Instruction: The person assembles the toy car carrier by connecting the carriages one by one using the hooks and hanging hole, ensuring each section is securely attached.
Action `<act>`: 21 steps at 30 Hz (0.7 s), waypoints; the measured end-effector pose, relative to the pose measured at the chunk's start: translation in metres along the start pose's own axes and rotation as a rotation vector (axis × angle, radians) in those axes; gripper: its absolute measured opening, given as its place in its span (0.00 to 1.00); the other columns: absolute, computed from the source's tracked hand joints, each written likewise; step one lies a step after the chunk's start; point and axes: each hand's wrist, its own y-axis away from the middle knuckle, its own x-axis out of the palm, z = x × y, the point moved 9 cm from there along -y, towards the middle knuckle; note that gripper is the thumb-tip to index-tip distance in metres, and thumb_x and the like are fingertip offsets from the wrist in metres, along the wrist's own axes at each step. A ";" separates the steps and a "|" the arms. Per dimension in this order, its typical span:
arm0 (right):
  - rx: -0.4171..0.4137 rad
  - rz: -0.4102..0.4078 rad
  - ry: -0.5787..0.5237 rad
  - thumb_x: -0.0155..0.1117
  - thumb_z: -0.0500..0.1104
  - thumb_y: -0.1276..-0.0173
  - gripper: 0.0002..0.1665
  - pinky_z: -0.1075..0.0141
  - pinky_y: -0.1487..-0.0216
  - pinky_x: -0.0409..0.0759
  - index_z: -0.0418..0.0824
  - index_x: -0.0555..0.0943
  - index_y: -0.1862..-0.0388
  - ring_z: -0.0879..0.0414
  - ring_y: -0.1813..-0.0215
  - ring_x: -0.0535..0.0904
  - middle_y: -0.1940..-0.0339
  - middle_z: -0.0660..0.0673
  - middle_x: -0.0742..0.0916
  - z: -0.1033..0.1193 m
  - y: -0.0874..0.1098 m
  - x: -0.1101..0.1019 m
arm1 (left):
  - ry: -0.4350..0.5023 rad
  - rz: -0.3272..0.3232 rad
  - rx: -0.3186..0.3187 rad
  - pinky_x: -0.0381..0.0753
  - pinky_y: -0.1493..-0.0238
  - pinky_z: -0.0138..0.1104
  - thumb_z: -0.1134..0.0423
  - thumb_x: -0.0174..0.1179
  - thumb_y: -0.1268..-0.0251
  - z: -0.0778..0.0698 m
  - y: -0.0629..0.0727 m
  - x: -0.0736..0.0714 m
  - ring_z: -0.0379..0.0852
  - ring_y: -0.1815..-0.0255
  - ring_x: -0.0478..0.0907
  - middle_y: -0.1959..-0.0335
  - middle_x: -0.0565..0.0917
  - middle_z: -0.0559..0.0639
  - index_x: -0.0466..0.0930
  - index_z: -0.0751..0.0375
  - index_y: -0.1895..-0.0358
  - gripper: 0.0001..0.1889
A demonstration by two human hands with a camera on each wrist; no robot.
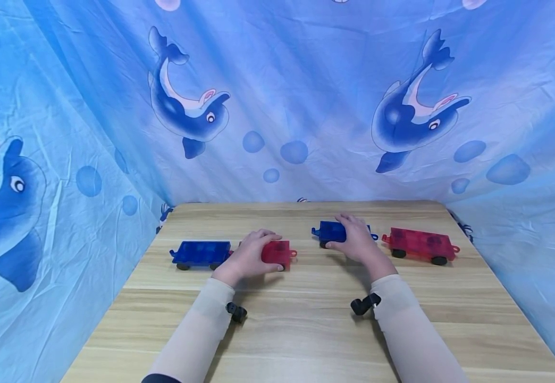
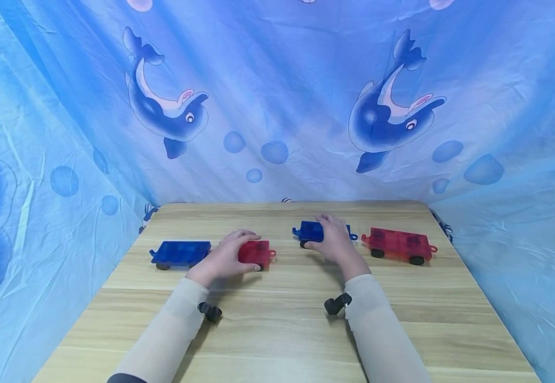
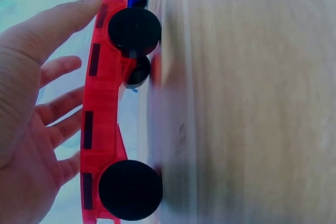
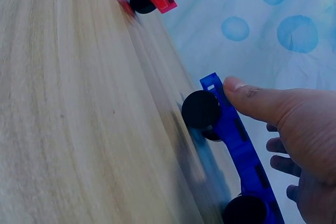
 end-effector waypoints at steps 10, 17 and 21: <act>-0.007 0.016 0.037 0.78 0.57 0.34 0.54 0.35 0.20 0.45 0.37 0.64 0.18 0.31 0.19 0.56 0.19 0.31 0.66 -0.006 0.000 0.006 | -0.009 0.009 0.012 0.78 0.39 0.54 0.42 0.80 0.45 -0.003 0.000 0.001 0.53 0.32 0.70 0.31 0.75 0.46 0.75 0.46 0.26 0.42; -0.014 0.022 0.063 0.77 0.56 0.32 0.51 0.35 0.20 0.47 0.35 0.66 0.19 0.32 0.19 0.57 0.21 0.33 0.69 -0.009 -0.002 0.010 | -0.026 0.032 -0.008 0.81 0.41 0.49 0.42 0.80 0.45 -0.001 0.000 0.006 0.50 0.33 0.71 0.32 0.75 0.43 0.75 0.44 0.26 0.42; -0.006 0.021 0.067 0.77 0.55 0.33 0.50 0.34 0.21 0.49 0.37 0.67 0.19 0.30 0.20 0.59 0.22 0.32 0.71 -0.010 -0.003 0.010 | -0.030 0.031 -0.020 0.83 0.42 0.48 0.43 0.81 0.46 -0.001 0.000 0.007 0.50 0.33 0.71 0.33 0.76 0.43 0.75 0.43 0.26 0.42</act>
